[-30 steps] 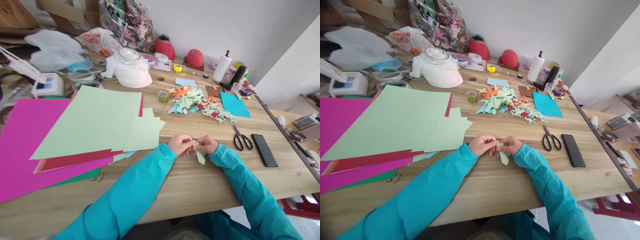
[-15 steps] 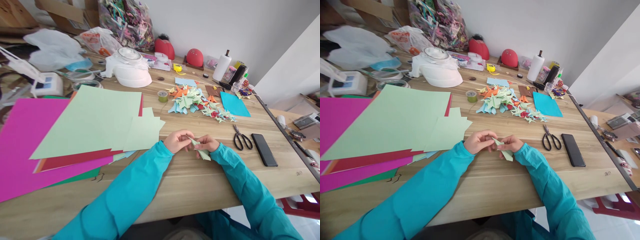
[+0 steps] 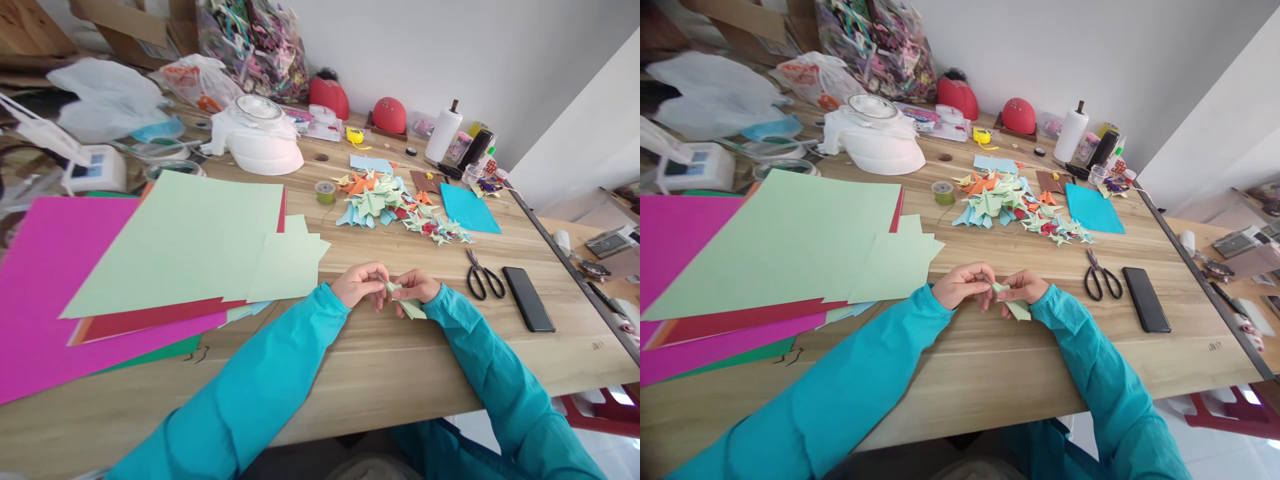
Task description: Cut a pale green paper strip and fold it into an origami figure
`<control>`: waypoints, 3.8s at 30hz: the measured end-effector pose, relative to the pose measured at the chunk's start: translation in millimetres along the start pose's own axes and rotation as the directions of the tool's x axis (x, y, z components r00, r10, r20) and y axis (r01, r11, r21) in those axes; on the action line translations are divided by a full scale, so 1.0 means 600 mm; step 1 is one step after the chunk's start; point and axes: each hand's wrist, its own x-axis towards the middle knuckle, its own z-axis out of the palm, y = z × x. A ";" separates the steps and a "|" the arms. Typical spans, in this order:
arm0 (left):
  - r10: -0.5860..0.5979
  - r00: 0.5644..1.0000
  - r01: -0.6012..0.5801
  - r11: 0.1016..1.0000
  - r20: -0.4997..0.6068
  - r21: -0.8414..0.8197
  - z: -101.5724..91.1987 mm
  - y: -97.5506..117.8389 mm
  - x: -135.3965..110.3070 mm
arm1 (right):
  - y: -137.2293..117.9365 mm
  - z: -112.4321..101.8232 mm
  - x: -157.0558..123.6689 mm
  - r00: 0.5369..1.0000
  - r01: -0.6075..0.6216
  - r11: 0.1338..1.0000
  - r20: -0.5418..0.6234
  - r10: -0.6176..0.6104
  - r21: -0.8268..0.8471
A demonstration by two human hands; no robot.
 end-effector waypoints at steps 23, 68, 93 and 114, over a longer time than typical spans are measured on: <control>0.013 1.000 -0.006 0.963 0.028 -0.268 -0.005 -0.021 0.012 | -0.005 -0.006 -0.003 0.998 -0.034 0.999 0.062 0.032 0.040; -0.220 0.969 0.220 0.975 -0.108 -0.013 0.000 -0.001 0.006 | 0.008 0.009 0.006 0.993 0.093 0.995 -0.065 -0.096 -0.043; -0.081 0.987 0.091 0.994 -0.140 0.064 0.000 -0.002 0.004 | 0.005 0.001 0.003 0.997 0.041 0.999 -0.063 -0.042 -0.021; -0.035 0.997 0.051 0.972 -0.074 0.228 -0.005 -0.002 0.001 | 0.001 -0.003 -0.001 1.000 0.004 1.000 -0.005 -0.004 -0.005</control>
